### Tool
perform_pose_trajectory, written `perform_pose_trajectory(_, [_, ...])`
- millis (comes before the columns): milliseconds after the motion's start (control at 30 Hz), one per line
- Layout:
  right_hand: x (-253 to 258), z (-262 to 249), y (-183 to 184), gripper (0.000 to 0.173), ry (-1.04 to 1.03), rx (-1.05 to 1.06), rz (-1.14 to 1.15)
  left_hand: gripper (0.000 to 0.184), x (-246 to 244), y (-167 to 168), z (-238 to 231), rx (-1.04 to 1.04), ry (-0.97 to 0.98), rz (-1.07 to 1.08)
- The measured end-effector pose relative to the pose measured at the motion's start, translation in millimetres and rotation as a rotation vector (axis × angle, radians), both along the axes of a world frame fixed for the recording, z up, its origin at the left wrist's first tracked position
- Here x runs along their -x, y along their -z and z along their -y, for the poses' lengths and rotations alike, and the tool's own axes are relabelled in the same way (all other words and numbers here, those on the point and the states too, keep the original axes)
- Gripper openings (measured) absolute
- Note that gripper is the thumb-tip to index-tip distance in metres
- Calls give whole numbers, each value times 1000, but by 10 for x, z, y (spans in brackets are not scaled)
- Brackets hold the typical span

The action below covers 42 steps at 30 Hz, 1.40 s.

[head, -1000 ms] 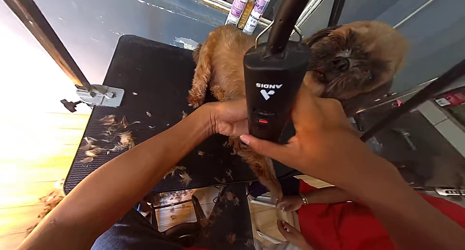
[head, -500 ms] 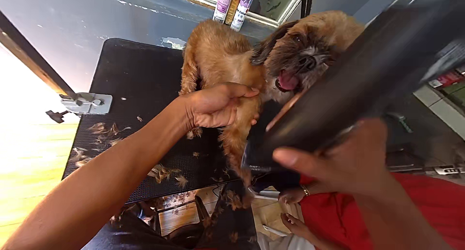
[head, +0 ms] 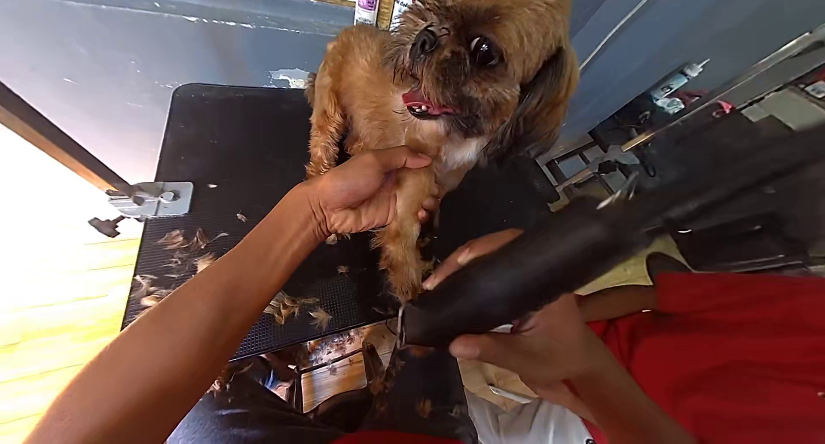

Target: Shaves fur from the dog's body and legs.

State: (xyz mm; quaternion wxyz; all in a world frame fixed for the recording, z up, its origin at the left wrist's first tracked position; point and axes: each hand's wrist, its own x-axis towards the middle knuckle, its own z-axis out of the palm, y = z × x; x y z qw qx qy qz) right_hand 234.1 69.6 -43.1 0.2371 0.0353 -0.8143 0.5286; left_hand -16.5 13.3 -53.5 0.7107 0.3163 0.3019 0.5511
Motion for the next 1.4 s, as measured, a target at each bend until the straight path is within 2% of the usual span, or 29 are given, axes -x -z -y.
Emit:
perform_pose_trajectory(200, [67, -64, 10, 56, 292, -59, -309, 32, -68, -2, 7, 27, -23, 3])
perform_pose_trajectory(300, [16, 88, 279, 60, 257, 30, -249, 31, -66, 7, 16, 29, -36, -5])
perform_pose_trajectory(367, [-103, 212, 501, 56, 195, 225, -132, 28, -61, 14, 30, 35, -56, -33])
perform_pose_trajectory(433, [-180, 294, 728, 50, 177, 514, -82, 29, -55, -6, 33, 40, -48, -61])
perform_pose_trajectory(533, [-127, 372, 958, 50, 211, 1134, -50, 32, -55, -41, 16, 84, -37, -98])
perform_pose_trajectory(600, [-14, 422, 1031, 50, 16, 1502, -74, 33, -68, -34, -16, 125, -49, -142])
perform_pose_trajectory(633, [49, 461, 1070, 43, -118, 1617, -96, 29, -69, -21, -34, 144, -52, -155])
perform_pose_trajectory(700, [193, 554, 1159, 40, -403, 1761, -154, 20, -56, 18, -47, 175, -43, -152])
perform_pose_trajectory(767, [330, 632, 1151, 41, -562, 1855, -243, 19, -25, -8, -26, 227, -57, -193])
perform_pose_trajectory(833, [432, 663, 1163, 28, -637, 1883, -382, 27, 16, -87, 6, 282, -102, -280])
perform_pose_trajectory(933, [547, 679, 1135, 23, -646, 1962, -475, 40, 193, -168, 44, 335, -160, -407])
perform_pose_trajectory(967, [584, 674, 1093, 23, -585, 1984, -464, 37, 279, -209, 53, 342, -164, -451])
perform_pose_trajectory(1033, [630, 689, 1012, 27, -384, 1963, -397, 16, 350, -328, 54, 326, -213, -612])
perform_pose_trajectory(1133, [698, 752, 983, 23, -129, 1760, -379, 9, -25, -512, -155, 5, -311, -1089])
perform_pose_trajectory(1167, [729, 766, 1010, 22, -61, 1688, -407, 8, -104, -533, -182, -23, -336, -1204])
perform_pose_trajectory(1233, [767, 753, 1076, 21, 90, 1559, -401, 12, -317, -510, -213, 132, -444, -1334])
perform_pose_trajectory(1267, [761, 745, 1114, 22, 172, 1489, -365, 12, -391, -436, -221, 158, -543, -1340])
perform_pose_trajectory(1333, [748, 736, 1189, 31, 271, 1355, -299, 16, -156, -234, -89, 28, -581, -1293])
perform_pose_trajectory(1367, [743, 728, 1215, 36, 290, 1309, -288, 13, -36, -133, -86, 4, -604, -1141])
perform_pose_trajectory(1400, [741, 716, 1241, 39, 292, 1288, -295, 6, -134, -136, -191, 191, -724, -996])
